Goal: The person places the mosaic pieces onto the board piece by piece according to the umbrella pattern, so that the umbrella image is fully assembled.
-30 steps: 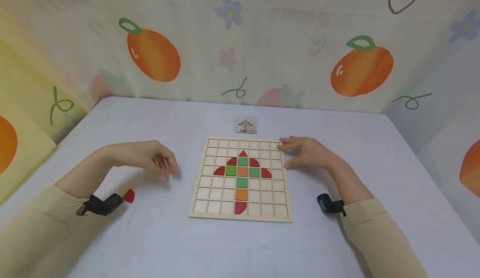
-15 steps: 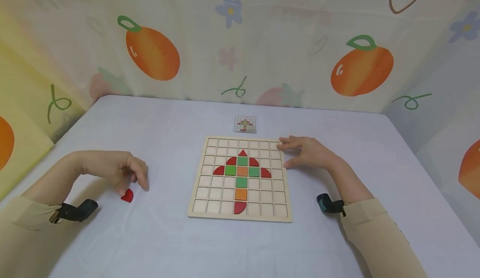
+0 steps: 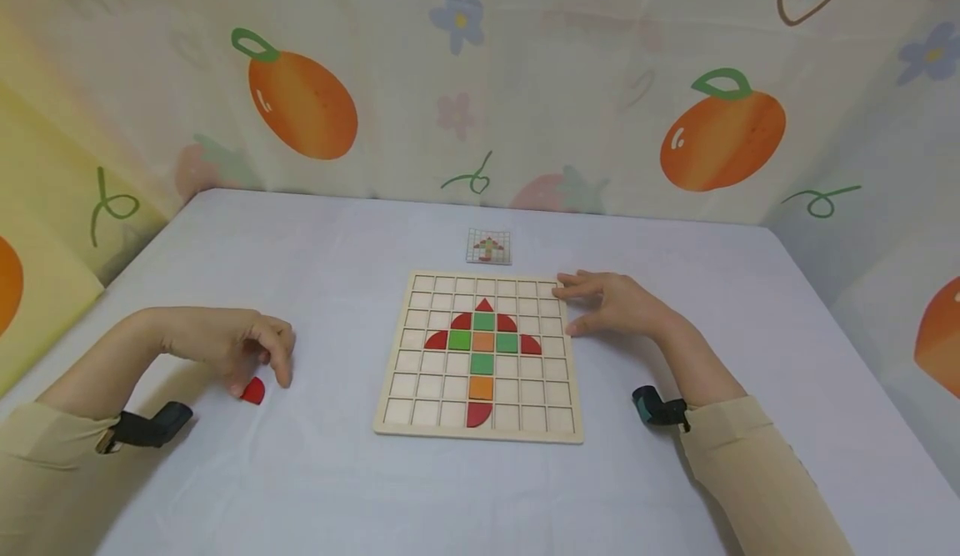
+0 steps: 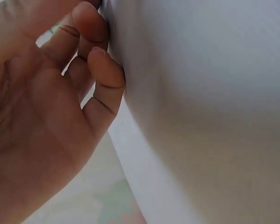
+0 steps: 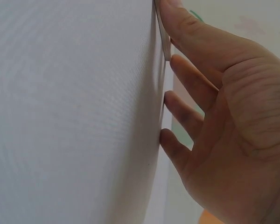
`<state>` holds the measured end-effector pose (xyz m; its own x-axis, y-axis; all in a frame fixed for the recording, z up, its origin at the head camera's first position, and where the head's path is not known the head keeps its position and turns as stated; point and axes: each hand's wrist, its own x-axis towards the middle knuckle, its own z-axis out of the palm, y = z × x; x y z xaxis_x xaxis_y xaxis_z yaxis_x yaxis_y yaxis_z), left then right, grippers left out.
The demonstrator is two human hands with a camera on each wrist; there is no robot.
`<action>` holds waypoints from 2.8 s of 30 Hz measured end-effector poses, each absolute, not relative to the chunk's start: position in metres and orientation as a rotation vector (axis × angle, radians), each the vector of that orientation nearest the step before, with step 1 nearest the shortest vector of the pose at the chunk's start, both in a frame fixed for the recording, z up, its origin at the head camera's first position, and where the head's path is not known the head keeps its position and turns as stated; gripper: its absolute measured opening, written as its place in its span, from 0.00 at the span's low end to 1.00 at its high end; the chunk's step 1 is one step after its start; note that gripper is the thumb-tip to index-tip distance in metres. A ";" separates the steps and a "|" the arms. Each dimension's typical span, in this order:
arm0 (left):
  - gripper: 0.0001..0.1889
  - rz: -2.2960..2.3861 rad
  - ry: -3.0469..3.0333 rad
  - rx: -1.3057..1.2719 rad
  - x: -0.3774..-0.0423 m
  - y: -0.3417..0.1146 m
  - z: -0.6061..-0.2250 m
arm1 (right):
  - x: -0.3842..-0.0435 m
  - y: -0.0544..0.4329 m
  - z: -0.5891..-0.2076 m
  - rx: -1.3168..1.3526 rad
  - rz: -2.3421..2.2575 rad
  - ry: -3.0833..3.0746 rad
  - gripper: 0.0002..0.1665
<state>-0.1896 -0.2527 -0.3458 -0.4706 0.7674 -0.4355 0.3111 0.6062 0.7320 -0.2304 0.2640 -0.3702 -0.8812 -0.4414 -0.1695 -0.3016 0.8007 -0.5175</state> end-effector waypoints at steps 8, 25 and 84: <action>0.22 0.714 2.070 0.860 -0.191 -0.252 -0.347 | -0.231 0.266 -0.369 -0.581 -0.722 2.702 0.42; 0.12 0.668 2.188 0.869 -0.186 -0.249 -0.354 | -0.231 0.265 -0.369 -0.579 -0.711 2.698 0.43; 0.08 1.359 2.298 0.578 -0.171 -0.123 -0.327 | -0.232 0.263 -0.370 -0.578 -0.697 2.706 0.43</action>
